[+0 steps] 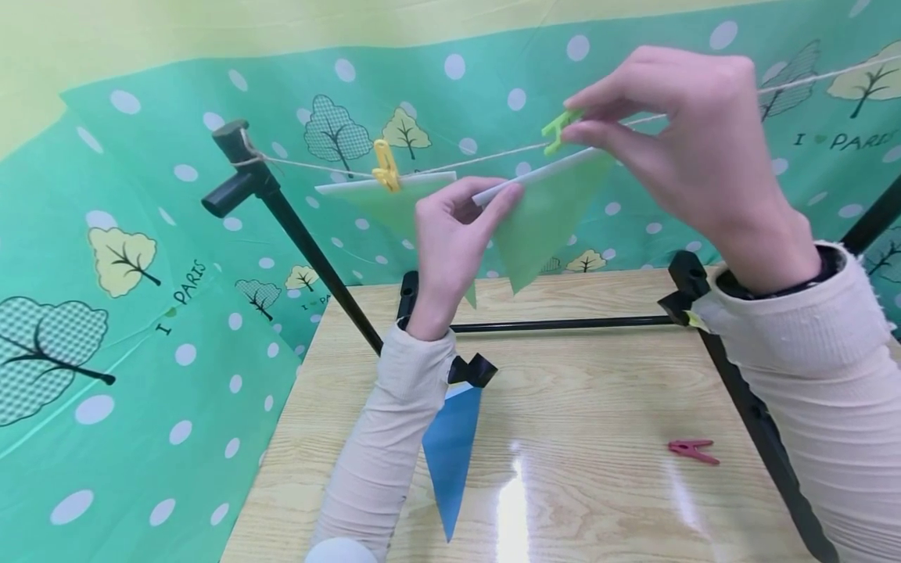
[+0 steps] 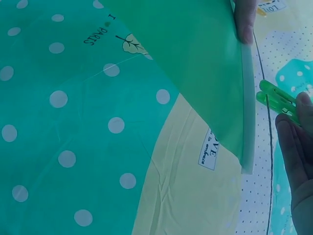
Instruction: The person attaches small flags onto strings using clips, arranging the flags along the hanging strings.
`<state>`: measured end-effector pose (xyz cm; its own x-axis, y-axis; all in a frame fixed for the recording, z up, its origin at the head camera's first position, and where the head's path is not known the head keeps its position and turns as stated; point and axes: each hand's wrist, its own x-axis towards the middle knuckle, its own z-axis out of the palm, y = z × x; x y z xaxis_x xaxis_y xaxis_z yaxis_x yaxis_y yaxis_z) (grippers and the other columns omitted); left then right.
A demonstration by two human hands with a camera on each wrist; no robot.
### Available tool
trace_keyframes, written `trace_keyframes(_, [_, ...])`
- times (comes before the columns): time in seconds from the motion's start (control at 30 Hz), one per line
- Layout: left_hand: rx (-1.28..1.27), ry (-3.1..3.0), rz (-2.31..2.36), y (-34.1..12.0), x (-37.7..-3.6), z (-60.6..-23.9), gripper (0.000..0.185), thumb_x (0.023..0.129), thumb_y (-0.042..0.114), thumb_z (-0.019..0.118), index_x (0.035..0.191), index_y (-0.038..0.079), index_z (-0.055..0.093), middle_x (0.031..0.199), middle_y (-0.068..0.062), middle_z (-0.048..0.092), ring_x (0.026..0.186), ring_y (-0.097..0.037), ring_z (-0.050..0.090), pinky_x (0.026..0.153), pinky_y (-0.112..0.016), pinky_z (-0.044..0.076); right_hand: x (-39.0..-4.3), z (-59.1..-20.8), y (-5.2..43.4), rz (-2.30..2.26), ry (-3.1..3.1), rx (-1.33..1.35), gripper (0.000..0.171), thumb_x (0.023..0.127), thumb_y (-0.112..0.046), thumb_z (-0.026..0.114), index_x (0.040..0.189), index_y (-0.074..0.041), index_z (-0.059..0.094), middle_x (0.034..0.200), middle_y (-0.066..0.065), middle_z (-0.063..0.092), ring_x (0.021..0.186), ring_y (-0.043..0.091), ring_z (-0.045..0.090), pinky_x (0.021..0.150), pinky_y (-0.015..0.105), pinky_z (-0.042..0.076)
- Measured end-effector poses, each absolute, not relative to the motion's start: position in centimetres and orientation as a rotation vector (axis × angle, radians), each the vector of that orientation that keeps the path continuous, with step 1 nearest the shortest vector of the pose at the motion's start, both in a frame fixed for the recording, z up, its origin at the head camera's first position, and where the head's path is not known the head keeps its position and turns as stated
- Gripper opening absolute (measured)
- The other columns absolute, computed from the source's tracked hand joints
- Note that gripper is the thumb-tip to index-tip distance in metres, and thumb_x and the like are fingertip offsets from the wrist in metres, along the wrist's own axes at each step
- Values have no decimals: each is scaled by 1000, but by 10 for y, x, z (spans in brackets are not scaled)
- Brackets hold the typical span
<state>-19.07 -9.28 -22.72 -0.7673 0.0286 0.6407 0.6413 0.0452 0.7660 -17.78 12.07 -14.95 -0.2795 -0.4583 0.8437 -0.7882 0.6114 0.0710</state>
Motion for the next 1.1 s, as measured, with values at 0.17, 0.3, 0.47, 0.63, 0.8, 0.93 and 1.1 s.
trace_keyframes(0.17, [-679,-1870,-1762,-93,-193,-228,17,88,10,76,97,-5,75,85,-15,74,65,-13,64,58,-23,47,-180,-152,119,490,-1957,982,21,92,-17,70,100,1,76,92,15,74,84,23,70,86,5,43])
trace_keyframes(0.3, [-687,-1852,-1757,-93,-194,-227,17,88,9,76,97,-6,75,84,-15,73,65,-14,62,58,-24,47,-179,-153,118,497,-1982,992,18,91,-14,72,100,1,76,93,15,74,83,24,69,85,6,42])
trace_keyframes(0.47, [-685,-1843,-1762,-92,-195,-226,17,88,8,75,98,-6,74,85,-15,73,65,-13,61,59,-23,47,-178,-155,118,505,-2005,993,17,91,-12,71,101,1,75,93,16,73,84,23,69,85,6,41])
trace_keyframes(0.63, [-677,-1839,-1779,-90,-196,-224,17,88,7,75,99,-6,74,88,-15,74,65,-14,61,58,-23,47,-178,-158,115,564,-2033,960,16,89,-13,73,100,-2,77,93,12,74,85,20,69,85,5,41])
trace_keyframes(0.8, [-675,-1817,-1800,-89,-195,-222,17,88,6,75,98,-7,74,91,-16,74,71,-15,67,67,-26,54,-180,-162,114,607,-2055,927,15,88,-13,75,101,-6,78,94,10,75,86,21,69,86,6,40])
trace_keyframes(0.93, [-679,-1805,-1821,-88,-195,-221,17,88,5,75,98,-8,73,94,-17,74,76,-15,69,72,-30,57,-179,-163,114,639,-2081,920,17,87,-11,76,103,-6,77,94,8,74,87,19,68,85,6,40])
trace_keyframes(1.1, [-682,-1810,-1826,-88,-194,-220,17,88,6,74,99,-7,73,96,-17,75,78,-14,70,74,-31,57,-175,-163,114,646,-2132,920,23,86,-10,77,108,-5,76,94,6,72,86,15,66,83,6,40])
